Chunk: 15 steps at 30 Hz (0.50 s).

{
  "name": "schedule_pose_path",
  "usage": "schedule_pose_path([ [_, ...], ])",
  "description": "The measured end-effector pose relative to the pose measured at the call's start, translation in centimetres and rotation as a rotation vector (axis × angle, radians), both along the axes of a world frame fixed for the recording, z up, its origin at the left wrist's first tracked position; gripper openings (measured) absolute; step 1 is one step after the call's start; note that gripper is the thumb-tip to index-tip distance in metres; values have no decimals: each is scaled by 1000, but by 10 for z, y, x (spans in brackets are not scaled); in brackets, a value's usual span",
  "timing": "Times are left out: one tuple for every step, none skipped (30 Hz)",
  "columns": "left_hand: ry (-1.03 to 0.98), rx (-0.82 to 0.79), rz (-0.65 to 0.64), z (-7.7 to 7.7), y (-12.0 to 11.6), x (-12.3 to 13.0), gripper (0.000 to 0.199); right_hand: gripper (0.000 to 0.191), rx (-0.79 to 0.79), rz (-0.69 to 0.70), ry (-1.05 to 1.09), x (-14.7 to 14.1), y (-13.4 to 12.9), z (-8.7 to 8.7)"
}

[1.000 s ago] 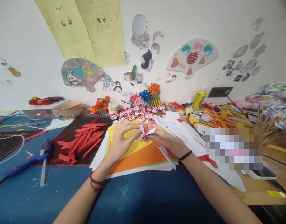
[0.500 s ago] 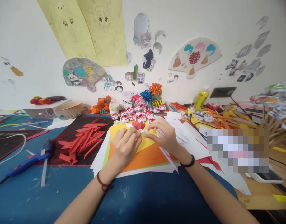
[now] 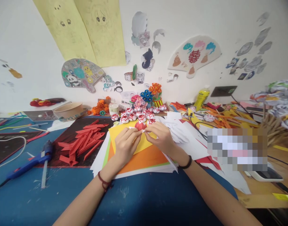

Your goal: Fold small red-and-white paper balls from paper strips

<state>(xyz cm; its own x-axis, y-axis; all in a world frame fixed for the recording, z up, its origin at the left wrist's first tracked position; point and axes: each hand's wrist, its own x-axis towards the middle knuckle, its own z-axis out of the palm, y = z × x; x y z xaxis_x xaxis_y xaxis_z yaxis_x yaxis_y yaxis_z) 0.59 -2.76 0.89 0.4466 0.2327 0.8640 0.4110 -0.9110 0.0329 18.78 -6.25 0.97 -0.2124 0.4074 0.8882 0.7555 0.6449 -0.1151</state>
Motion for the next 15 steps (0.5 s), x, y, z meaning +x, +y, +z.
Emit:
schedule_pose_path([
  [7, -18, 17, -2, 1, 1, 9, 9, 9, -17, -20, 0, 1, -2],
  [18, -47, 52, -4, 1, 2, 7, 10, 18, -36, -49, 1, 2, -4],
  [29, -74, 96, -6, 2, 3, 5, 12, 25, -54, -85, 1, 3, -6],
  [42, -96, 138, -7, 1, 5, 5, 13, 28, -69, -124, 2, 4, -7],
  [59, -114, 173, -9, 1, 6, 6, 15, 26, -80, -160, 3, 5, -9],
  [77, -122, 197, -11, 1, 7, 8, 16, 22, -88, -189, 4, 6, -10],
  [96, -122, 213, -12, 1, 8, 9, 17, 16, -95, -209, 4, 7, -11],
  [116, -114, 223, -13, 1, 8, 10, 17, 10, -101, -223, 5, 7, -11],
  [142, -101, 230, -15, 1, 8, 12, 18, 2, -110, -233, 6, 8, -12],
  [176, -83, 234, -16, 2, 7, 13, 18, -10, -121, -241, 6, 8, -12],
  [217, -62, 239, -17, 3, 7, 14, 19, -23, -132, -245, 6, 8, -13],
  [266, -44, 242, -19, 5, 6, 15, 19, -41, -143, -245, 6, 8, -14],
  [314, -28, 241, -20, 6, 5, 17, 18, -61, -152, -238, 6, 8, -15],
  [355, -15, 238, -21, 7, 4, 18, 16, -83, -157, -224, 6, 8, -17],
  [387, -3, 231, -21, 9, 3, 19, 15, -105, -157, -208, 6, 9, -18],
])
